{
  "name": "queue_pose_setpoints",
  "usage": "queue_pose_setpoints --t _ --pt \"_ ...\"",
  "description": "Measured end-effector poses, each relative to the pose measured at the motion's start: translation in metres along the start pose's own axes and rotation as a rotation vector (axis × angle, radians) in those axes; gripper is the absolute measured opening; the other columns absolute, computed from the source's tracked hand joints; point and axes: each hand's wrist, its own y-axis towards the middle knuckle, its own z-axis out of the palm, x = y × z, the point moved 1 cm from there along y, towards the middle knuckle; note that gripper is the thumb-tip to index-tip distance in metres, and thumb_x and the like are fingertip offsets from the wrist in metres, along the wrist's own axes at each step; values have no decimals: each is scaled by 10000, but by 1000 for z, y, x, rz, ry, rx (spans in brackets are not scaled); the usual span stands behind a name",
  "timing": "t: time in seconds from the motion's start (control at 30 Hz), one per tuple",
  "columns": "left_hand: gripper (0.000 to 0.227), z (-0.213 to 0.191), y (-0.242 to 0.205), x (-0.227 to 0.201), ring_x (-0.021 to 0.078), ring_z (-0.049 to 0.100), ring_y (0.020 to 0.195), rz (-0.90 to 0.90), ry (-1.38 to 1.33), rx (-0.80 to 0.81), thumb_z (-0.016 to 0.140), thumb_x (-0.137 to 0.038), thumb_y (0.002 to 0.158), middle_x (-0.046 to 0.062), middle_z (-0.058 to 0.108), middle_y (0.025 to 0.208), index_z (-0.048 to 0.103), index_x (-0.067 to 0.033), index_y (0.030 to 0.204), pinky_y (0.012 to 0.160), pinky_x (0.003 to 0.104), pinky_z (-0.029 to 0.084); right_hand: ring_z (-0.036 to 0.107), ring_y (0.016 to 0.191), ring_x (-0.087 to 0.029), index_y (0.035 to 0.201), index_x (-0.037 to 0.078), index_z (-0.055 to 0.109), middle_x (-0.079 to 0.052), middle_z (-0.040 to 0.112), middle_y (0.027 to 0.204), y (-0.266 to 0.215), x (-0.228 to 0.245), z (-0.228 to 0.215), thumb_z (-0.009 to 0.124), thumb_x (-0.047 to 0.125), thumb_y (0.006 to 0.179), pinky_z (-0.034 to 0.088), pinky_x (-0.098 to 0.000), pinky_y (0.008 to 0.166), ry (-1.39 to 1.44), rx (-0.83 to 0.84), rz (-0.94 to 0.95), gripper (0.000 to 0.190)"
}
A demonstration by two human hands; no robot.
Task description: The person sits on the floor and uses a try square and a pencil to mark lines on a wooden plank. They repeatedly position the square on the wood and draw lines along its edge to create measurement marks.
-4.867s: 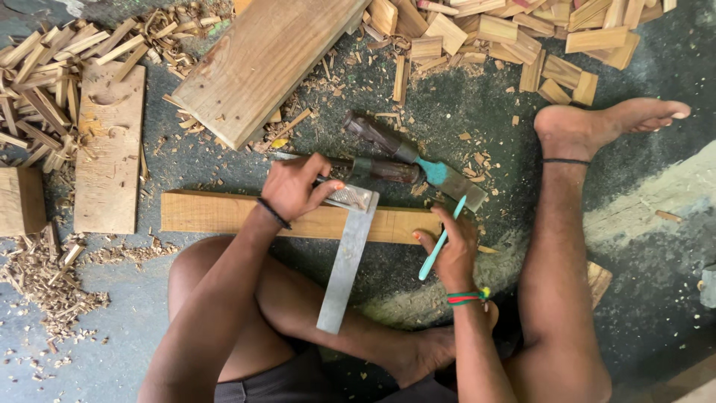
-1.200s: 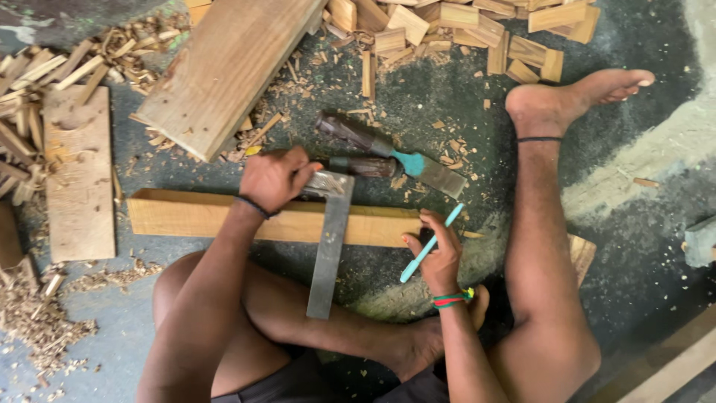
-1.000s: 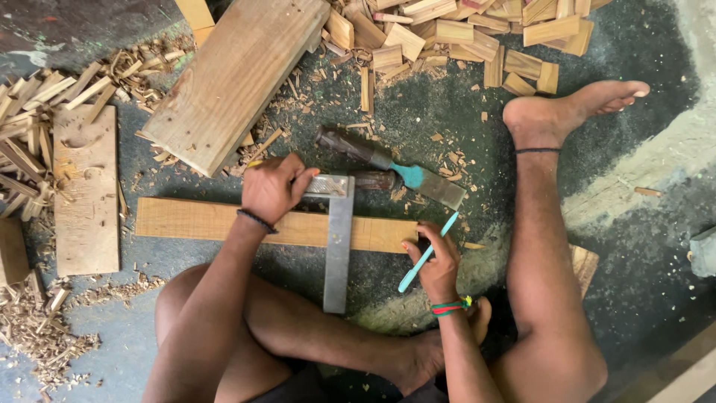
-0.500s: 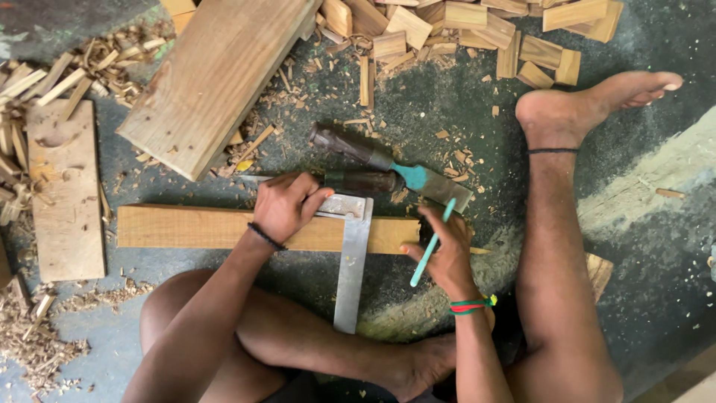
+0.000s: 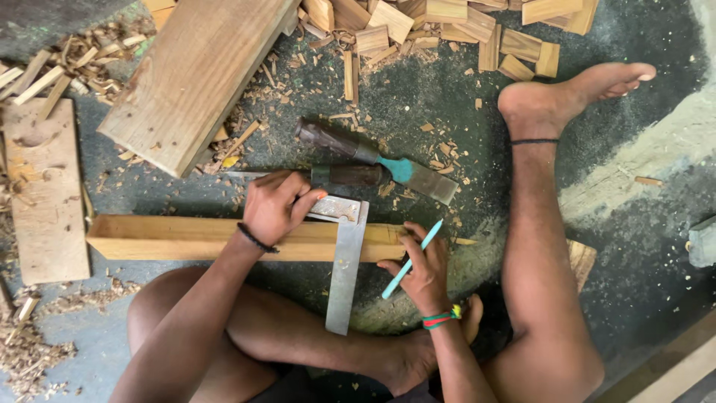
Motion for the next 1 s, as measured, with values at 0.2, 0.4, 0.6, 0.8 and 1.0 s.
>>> queue_pose_setpoints --t 0.2,0.4,0.6,0.8,1.0 --pt "315 3 1 2 311 639 620 -26 27 4 812 -226 910 104 623 671 576 -68 775 561 429 492 611 1056 -368 1108 89 566 -159 595 1288 -7 3 22 958 259 676 492 -514 860 63 -107 -5 607" --pt "320 8 0 6 322 625 603 -19 78 17 807 -254 911 107 618 660 582 -71 776 545 444 484 712 1057 -354 1109 69 608 -150 685 1207 6 -6 9 927 158 704 601 -427 834 239 -25 24 523" --pt "310 4 8 1 295 634 632 45 107 0 776 -271 934 88 622 681 575 -95 775 564 436 494 733 1010 -309 1166 44 663 -144 722 1147 23 -6 4 902 112 727 595 -414 798 306 18 118 504" --pt "320 14 13 1 248 653 611 43 245 65 738 -343 952 78 648 687 602 -102 792 501 401 499 706 953 -302 1280 69 687 -155 743 1128 32 -13 10 893 160 745 584 -416 764 249 34 182 580" --pt "282 24 7 1 322 662 607 -239 299 26 727 -353 939 118 669 696 611 -102 880 523 456 512 710 960 -291 1257 61 691 -148 731 1068 38 -14 18 890 147 798 574 -431 801 228 -68 163 508"
